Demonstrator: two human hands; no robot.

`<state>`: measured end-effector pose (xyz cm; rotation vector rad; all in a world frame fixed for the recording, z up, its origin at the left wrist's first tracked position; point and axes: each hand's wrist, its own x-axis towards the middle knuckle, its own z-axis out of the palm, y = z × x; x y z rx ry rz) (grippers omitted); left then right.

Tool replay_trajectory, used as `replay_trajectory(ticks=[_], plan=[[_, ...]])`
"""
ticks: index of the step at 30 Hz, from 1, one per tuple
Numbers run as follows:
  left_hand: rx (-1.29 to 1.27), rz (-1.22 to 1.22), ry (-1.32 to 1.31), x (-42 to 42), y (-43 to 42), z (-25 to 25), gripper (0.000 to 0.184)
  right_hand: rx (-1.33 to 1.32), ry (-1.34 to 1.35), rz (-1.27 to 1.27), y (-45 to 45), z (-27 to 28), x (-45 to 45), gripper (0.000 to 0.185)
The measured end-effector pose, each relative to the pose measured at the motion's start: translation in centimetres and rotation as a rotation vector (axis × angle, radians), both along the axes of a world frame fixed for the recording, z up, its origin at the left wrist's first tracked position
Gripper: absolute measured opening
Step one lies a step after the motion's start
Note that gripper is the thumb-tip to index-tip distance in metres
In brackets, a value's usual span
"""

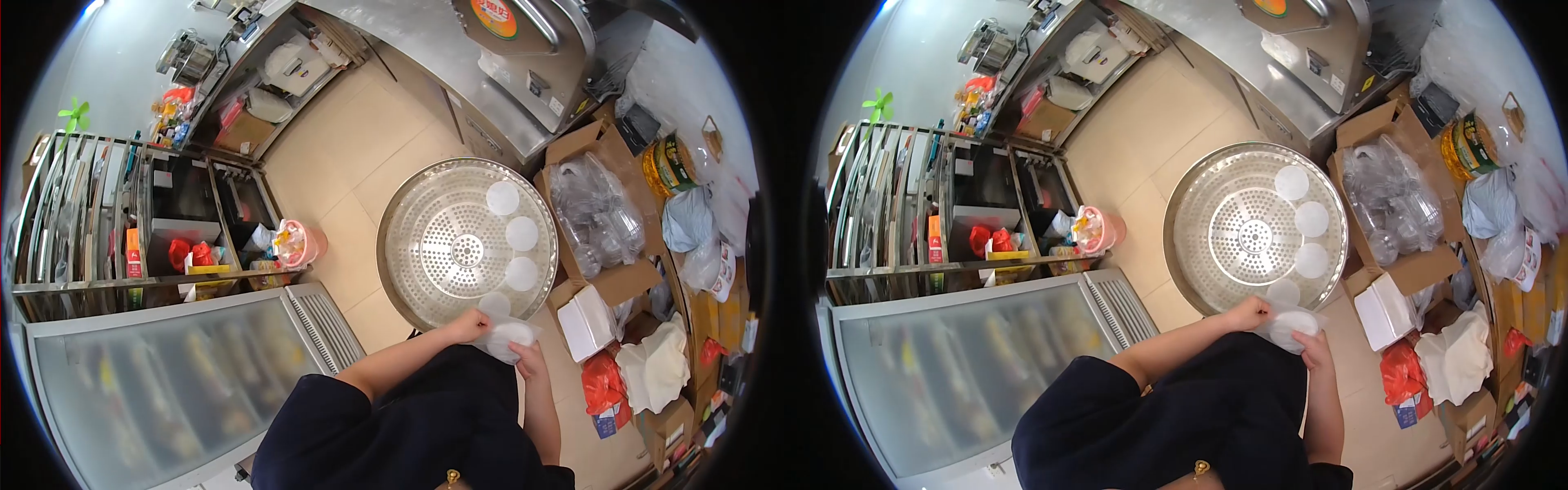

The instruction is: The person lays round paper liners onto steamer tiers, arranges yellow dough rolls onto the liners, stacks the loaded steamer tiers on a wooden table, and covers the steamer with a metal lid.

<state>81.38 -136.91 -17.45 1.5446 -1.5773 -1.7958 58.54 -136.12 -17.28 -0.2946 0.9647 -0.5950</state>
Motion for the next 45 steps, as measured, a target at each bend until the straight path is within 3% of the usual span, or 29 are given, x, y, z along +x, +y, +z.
replay_trajectory(ticks=[3,8,10,12,14,23,29,38,42,45], plan=[[-0.034,0.189,0.13,-0.5,0.6,-0.6,0.01,-0.032,-0.028,0.004,-0.4,0.5,0.2,0.045],[-0.055,0.115,0.069,-0.5,0.4,0.0,0.011,-0.062,0.026,-0.014,-0.1,-0.1,0.1,0.045],[0.147,0.008,0.005,-0.5,0.6,-1.0,0.011,0.009,0.086,0.018,0.2,-0.4,-0.3,0.042],[0.146,0.159,0.113,-1.2,1.6,-1.7,0.013,0.038,0.076,0.042,0.4,-0.5,-0.7,0.039],[0.223,0.193,0.126,-1.6,0.9,0.8,0.012,0.047,0.073,0.068,0.8,-0.7,-1.1,0.037],[0.407,0.273,0.05,-2.8,1.3,1.1,0.011,0.146,0.14,0.038,1.8,-0.4,-1.8,0.039],[0.267,0.3,0.025,-1.1,2.2,-1.5,0.011,0.145,0.243,0.008,1.9,-1.3,-1.3,0.038],[0.178,0.412,-0.253,6.6,3.4,-7.8,0.014,0.18,0.255,0.036,1.5,-1.7,-3.0,0.038],[0.281,0.42,-0.28,6.5,2.1,-7.3,0.015,0.202,0.268,0.023,1.3,-1.4,-3.4,0.039],[0.183,0.428,-0.31,6.8,1.9,-8.4,0.015,0.193,0.25,-0.017,1.4,-1.5,-3.9,0.039]])
